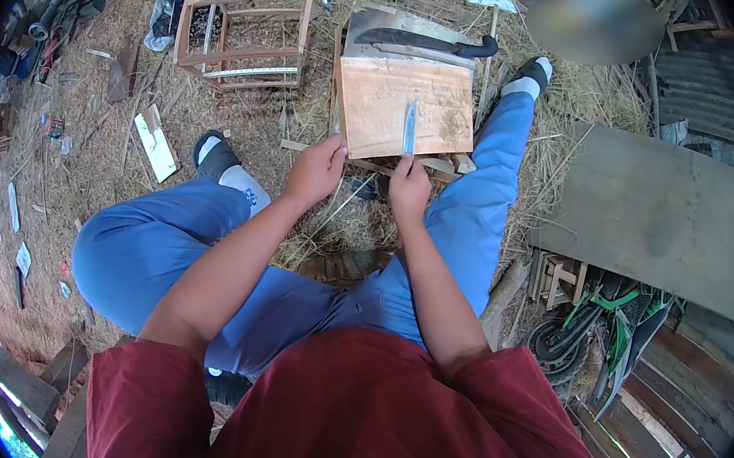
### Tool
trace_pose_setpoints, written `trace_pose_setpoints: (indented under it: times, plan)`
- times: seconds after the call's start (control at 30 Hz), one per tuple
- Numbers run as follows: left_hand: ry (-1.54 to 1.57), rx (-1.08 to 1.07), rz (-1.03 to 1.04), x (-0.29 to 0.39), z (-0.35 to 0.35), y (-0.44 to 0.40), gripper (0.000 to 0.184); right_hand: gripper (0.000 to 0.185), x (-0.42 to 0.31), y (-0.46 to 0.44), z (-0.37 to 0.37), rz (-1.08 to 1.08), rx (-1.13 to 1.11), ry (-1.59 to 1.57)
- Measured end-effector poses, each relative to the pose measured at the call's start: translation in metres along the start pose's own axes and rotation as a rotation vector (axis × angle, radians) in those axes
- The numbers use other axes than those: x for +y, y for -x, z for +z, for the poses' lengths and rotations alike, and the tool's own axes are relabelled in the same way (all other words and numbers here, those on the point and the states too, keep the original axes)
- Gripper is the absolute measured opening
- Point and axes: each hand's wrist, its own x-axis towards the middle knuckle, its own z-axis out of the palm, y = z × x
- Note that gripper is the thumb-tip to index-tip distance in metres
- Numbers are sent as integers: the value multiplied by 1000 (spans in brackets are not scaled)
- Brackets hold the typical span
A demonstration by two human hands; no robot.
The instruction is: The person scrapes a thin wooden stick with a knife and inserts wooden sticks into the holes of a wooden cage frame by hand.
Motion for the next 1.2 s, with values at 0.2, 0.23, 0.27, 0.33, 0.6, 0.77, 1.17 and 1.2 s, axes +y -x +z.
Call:
trace_pose_setpoints:
  times: [0.2,0.23,0.27,0.33,0.6,0.77,1.17,1.2]
  plan:
    - [55,17,37,-4,3,0,13,41,-17,14,3,1,-148,90]
    - [49,17,37,-4,3,0,13,41,-13,8,2,2,-149,83]
    - [32,30,53,-4,3,0,13,41,-8,1,0,76,-97,16]
    - [15,39,62,-6,4,3,12,40,-13,4,1,156,-51,-49]
    - [-1,37,51,-3,4,2,13,41,-18,8,8,85,-87,-55]
    - [26,14,34,-4,6,0,14,41,-36,25,2,-45,-249,110]
    - [-13,-9,2,1,1,3,14,46,-8,-8,-4,79,-54,59]
    - [-21,-18,3,0,1,3,14,46,-1,-15,-10,78,-55,60]
